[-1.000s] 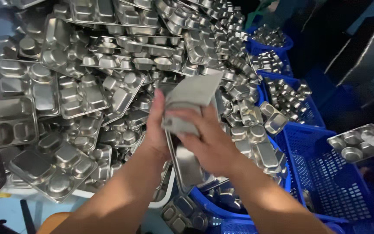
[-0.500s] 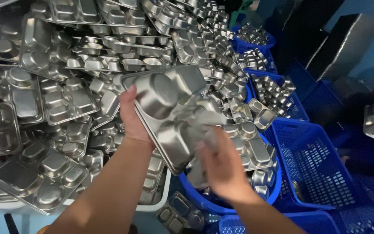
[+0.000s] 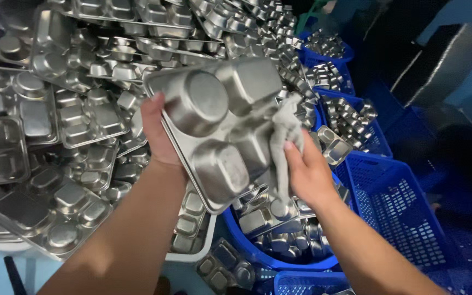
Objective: The person repeatedly picks up stainless steel compartmentalized trays from a large pile, wipes each tray with a cloth, and places it into a blue plastic basket. The process is continuous and repetitive throughout the clip.
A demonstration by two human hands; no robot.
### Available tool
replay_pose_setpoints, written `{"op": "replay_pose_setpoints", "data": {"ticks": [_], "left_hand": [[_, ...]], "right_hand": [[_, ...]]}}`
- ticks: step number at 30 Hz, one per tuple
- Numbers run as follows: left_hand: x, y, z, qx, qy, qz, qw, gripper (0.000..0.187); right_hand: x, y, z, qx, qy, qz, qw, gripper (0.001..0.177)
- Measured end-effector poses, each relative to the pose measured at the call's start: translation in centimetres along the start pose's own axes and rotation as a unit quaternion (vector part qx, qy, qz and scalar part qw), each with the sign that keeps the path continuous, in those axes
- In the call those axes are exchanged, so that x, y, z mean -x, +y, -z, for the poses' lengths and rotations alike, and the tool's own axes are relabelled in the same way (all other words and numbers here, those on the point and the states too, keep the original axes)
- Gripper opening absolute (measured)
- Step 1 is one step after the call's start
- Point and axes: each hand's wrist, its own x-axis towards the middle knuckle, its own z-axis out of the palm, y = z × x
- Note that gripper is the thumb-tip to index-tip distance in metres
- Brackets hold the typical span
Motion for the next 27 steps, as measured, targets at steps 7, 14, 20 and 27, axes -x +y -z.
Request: {"op": "replay_pose_setpoints", "data": {"ticks": [7,14,20,27], "left_hand": [[1.0,1.7,-1.6,-0.002,0.035,-0.016,0.999,0.081],[-1.6,-3.7,-1.7,-0.046,0.159,0.053,0.985,0.071],[-2.0,-2.8,-1.4,-0.074,0.246,0.004,0.966,0.058],[-1.8,-3.6,-2.0,-0.031,0.147,0.032,0.988,0.056]], "right_hand": [[-1.4,-0.3,4.3,-0.329,0.186,-0.394,0.838,0.04],[-3.4,-5.1,1.9,0.094,0.015,-0.282,0.955,0.042],[3.9,-9.1,-1.9,0.226,-0.09,0.339,0.909,0.052],[2.4,-9.7,-3.4,0.152,-0.02,0.188,0.97,0.041]]}}
